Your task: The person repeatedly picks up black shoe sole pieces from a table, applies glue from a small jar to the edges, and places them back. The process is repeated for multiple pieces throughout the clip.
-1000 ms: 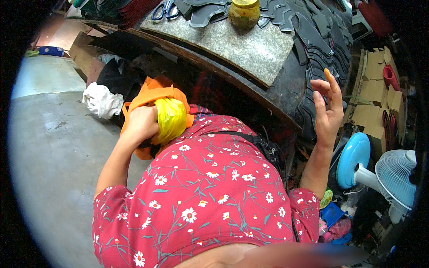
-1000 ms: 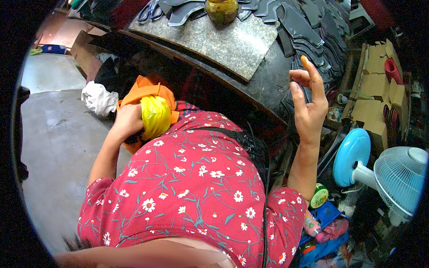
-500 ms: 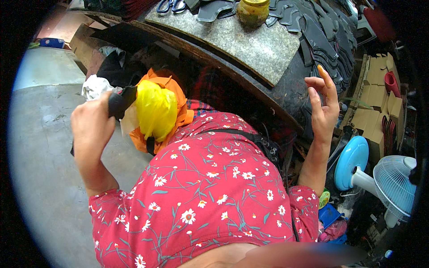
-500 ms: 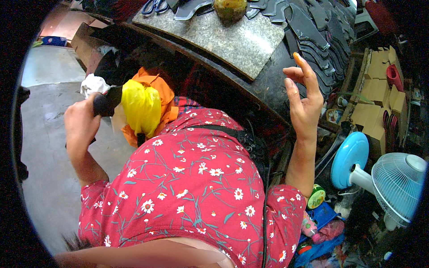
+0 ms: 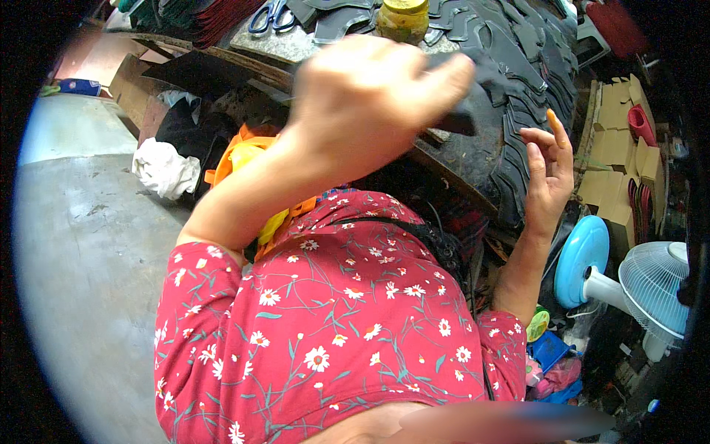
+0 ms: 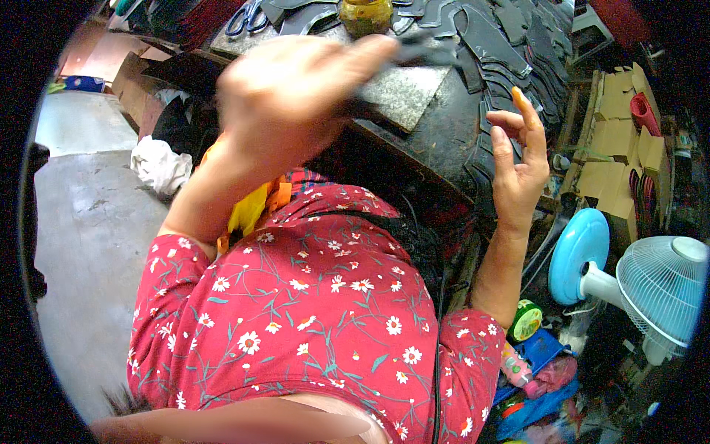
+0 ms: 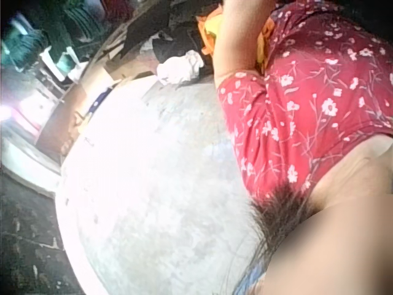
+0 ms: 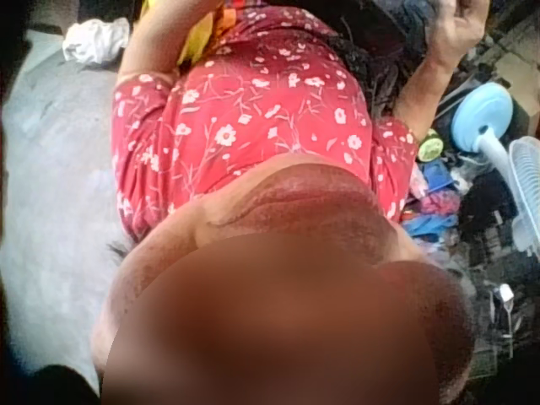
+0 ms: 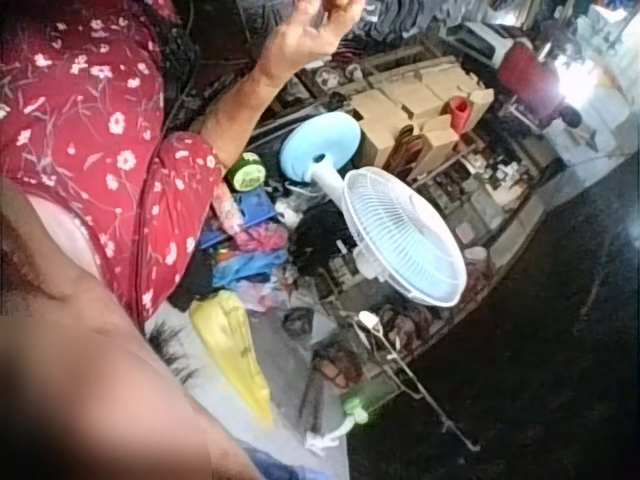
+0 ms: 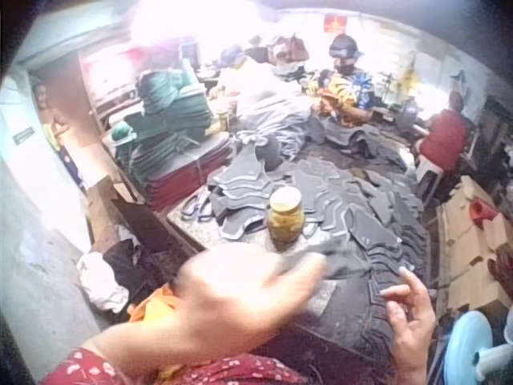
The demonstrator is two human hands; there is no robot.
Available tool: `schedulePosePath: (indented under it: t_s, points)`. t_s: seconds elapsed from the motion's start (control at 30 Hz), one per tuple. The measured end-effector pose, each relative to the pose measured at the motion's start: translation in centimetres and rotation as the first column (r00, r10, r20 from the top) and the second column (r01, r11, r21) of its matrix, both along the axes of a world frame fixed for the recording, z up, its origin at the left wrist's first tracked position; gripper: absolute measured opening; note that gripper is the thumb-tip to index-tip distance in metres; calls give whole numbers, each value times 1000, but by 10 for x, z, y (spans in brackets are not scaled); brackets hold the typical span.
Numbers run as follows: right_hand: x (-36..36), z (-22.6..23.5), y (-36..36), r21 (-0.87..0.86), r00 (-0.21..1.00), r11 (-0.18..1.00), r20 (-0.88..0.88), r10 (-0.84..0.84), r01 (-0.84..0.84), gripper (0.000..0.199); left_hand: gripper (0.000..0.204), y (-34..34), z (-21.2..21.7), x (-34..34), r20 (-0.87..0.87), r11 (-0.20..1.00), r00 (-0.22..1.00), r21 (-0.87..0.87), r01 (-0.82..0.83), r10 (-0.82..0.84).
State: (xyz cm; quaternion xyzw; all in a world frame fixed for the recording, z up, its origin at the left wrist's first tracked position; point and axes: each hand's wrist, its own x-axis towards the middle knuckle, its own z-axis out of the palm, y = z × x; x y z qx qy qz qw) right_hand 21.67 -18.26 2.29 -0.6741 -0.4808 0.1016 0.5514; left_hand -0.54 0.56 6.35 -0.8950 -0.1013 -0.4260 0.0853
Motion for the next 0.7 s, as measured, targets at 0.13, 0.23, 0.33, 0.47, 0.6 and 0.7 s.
schedulePosePath:
  t_s: [0.13,0.23,0.33,0.47,0.6,0.7]
  points:
    - [4,-7,-6,-24,998,999,-49,-42,41,49,35,-12,-56,75,-345,1000,939,-23,-7,-2]
    - [4,-13,-7,-76,996,997,-83,-34,27,51,68,-22,-81,88,-342,992,938,-125,9,-52]
    - [1,-19,0,-123,993,992,-115,-4,-10,58,93,-22,-84,93,-344,970,934,-245,10,-97]
    - [-7,-28,16,-158,996,986,-80,48,-60,69,82,-12,-76,94,-308,958,930,-262,120,-201]
    - [-10,-36,30,-145,980,982,-175,92,-118,77,64,-13,-82,80,-270,978,948,-167,126,-168]
    - [-14,-39,31,-150,970,974,-204,136,-168,77,35,-21,-94,66,-138,991,983,-76,111,-121]
